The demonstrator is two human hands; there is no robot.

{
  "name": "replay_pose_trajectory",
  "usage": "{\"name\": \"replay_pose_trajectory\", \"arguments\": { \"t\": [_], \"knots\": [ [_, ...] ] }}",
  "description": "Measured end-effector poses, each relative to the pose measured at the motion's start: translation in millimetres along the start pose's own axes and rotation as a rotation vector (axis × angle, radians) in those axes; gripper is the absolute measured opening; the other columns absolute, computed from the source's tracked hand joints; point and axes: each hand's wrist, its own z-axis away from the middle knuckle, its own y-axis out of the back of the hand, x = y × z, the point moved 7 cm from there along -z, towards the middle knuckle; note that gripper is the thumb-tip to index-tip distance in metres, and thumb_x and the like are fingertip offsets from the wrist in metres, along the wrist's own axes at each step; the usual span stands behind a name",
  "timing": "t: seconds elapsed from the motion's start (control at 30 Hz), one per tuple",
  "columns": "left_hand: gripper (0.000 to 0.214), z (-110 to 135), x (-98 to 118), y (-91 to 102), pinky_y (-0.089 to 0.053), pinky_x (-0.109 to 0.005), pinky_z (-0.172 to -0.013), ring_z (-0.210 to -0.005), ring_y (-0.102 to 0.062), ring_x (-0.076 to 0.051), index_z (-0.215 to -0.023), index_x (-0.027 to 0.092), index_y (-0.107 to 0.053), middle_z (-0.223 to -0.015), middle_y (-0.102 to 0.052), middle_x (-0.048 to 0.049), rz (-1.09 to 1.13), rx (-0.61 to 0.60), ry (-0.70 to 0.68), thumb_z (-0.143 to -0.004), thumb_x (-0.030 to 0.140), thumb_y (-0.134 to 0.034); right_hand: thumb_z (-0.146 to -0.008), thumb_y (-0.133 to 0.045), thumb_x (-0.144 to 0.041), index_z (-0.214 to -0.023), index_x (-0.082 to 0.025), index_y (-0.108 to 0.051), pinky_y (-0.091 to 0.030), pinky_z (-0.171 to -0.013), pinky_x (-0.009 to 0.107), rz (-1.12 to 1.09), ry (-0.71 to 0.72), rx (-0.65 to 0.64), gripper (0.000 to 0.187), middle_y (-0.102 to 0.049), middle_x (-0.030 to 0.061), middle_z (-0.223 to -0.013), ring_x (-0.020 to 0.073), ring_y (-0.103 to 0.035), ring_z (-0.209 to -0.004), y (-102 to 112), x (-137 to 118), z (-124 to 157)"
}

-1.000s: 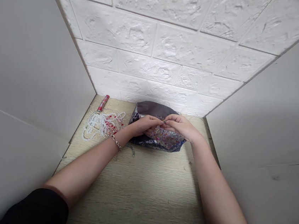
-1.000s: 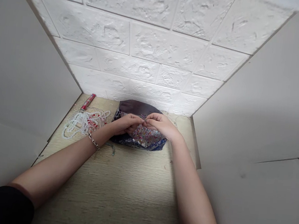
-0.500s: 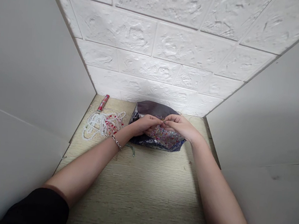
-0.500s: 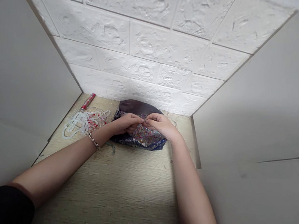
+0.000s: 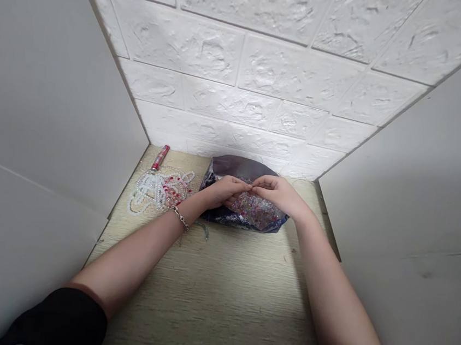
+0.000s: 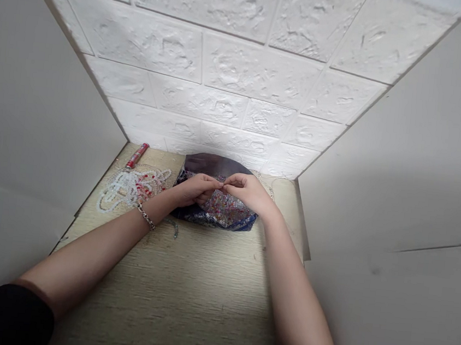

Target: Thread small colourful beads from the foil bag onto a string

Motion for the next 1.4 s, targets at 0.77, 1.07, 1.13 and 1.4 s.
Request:
{"name": "replay_pose_trajectory", "arguments": {
  "t": [0.77,1.07,1.13,1.4],
  "knots": [
    [0.030,2.0,2.7,-3.4,-0.007,-0.016,-0.032,-0.033,-0.011,-0.001,-0.054,0.016,-0.036,-0.042,-0.016,0.0102,0.027,-0.041,0.007,-0.066,0.035,-0.056,-0.066,-0.049,-0.027,-0.077,-0.018,-0.058,-0.039,-0.058,0.025,0.125,0.003,0.068,0.017,-0.060,0.0019,-0.074,0.0124,-0.052,-0.066,6.0,-6.9,3.2],
    [0.026,1.8,1.5,-5.3,-0.006,-0.016,-0.032,-0.033,-0.010,-0.001,-0.063,0.014,-0.049,-0.042,-0.014,0.0104,0.007,-0.087,0.001,-0.062,0.038,-0.059,-0.067,-0.048,-0.027,-0.078,-0.016,-0.057,-0.038,-0.058,0.024,0.105,0.006,0.039,0.018,-0.059,0.0017,-0.073,0.0109,-0.051,-0.065,5.4,-8.2,2.9],
    [0.026,1.6,0.7,-4.5,-0.006,-0.017,-0.032,-0.033,-0.011,-0.001,-0.067,0.014,-0.052,-0.041,-0.014,0.0105,-0.005,-0.075,0.001,-0.061,0.038,-0.060,-0.067,-0.048,-0.027,-0.077,-0.016,-0.057,-0.038,-0.057,0.024,0.108,0.007,0.041,0.018,-0.059,0.0016,-0.073,0.0106,-0.050,-0.064,5.8,-7.7,2.9],
    [0.023,1.2,0.1,-3.8,-0.006,-0.017,-0.032,-0.032,-0.012,-0.001,-0.074,0.015,-0.053,-0.040,-0.017,0.0105,-0.021,-0.063,0.013,-0.063,0.034,-0.060,-0.068,-0.048,-0.026,-0.077,-0.016,-0.057,-0.036,-0.055,0.023,0.104,0.004,0.048,0.017,-0.058,0.0010,-0.071,0.0095,-0.049,-0.062,6.5,-5.8,2.7]
  ]
}}
